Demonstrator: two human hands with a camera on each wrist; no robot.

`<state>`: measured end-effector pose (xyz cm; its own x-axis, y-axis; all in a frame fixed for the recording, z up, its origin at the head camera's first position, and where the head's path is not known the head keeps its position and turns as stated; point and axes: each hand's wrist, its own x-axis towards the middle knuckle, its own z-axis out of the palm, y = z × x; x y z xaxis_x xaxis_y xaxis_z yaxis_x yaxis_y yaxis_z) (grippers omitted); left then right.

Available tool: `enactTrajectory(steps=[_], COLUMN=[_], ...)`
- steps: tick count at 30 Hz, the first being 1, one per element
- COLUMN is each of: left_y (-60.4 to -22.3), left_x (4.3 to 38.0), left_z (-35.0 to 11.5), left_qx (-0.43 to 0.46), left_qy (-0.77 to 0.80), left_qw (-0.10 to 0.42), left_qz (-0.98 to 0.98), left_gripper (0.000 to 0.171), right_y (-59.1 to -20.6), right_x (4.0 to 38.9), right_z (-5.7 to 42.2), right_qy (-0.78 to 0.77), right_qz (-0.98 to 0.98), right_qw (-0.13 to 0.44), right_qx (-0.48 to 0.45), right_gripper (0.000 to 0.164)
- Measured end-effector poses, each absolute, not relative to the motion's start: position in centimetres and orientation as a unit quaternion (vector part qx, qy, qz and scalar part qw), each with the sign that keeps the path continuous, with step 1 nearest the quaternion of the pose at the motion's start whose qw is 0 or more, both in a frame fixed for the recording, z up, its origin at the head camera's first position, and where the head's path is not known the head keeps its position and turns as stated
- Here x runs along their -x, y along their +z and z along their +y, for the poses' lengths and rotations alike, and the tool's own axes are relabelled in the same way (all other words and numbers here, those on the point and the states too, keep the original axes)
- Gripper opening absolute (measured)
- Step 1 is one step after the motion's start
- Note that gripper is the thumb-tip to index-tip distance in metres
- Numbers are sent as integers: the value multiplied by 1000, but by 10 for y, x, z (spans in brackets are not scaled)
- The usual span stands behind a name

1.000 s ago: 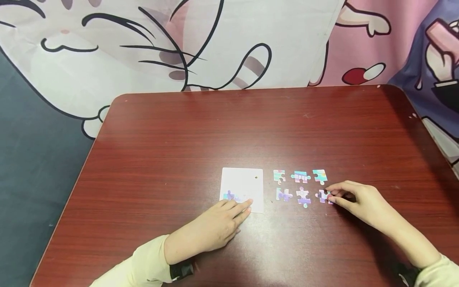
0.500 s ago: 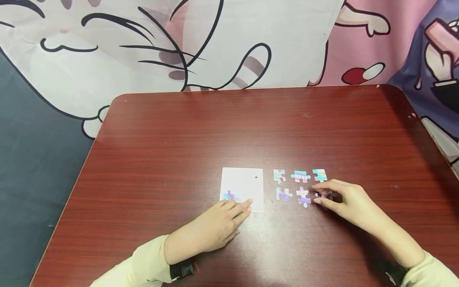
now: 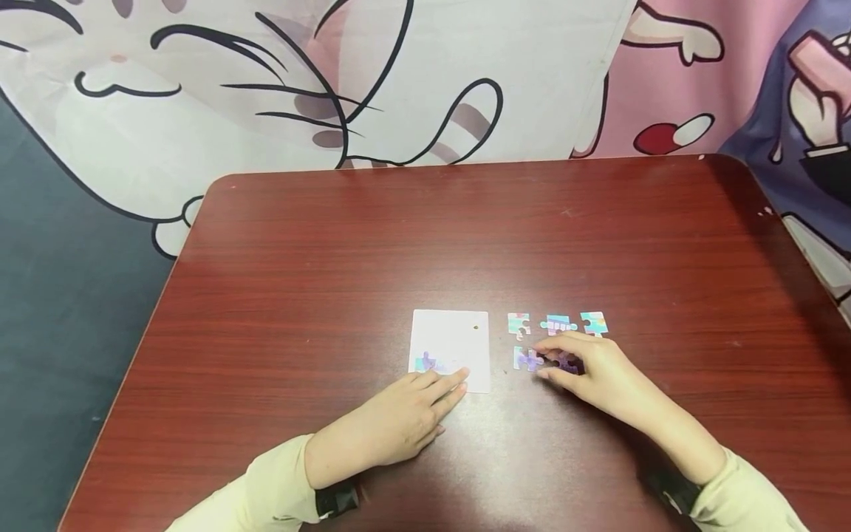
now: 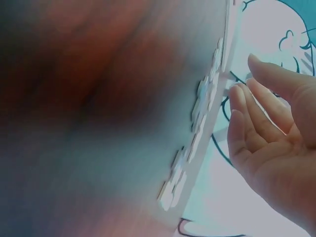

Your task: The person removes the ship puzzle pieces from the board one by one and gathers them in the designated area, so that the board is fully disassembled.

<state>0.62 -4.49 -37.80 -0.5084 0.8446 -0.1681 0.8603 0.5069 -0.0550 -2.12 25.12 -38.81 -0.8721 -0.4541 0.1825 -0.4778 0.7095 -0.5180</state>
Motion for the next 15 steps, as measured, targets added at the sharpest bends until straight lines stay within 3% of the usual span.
enactTrajectory(steps=[15], left_y=[-377], left_x=[-11], left_z=[-41], left_qx=[-487], left_qy=[-93], left_qw=[66], left_qz=[866], left_gripper=[64], right_y=[-383], right_x=[41], right_z=[213], right_qy=[319], right_qz=[-892], right_qw=[-21], right_qx=[-320], right_gripper=[30])
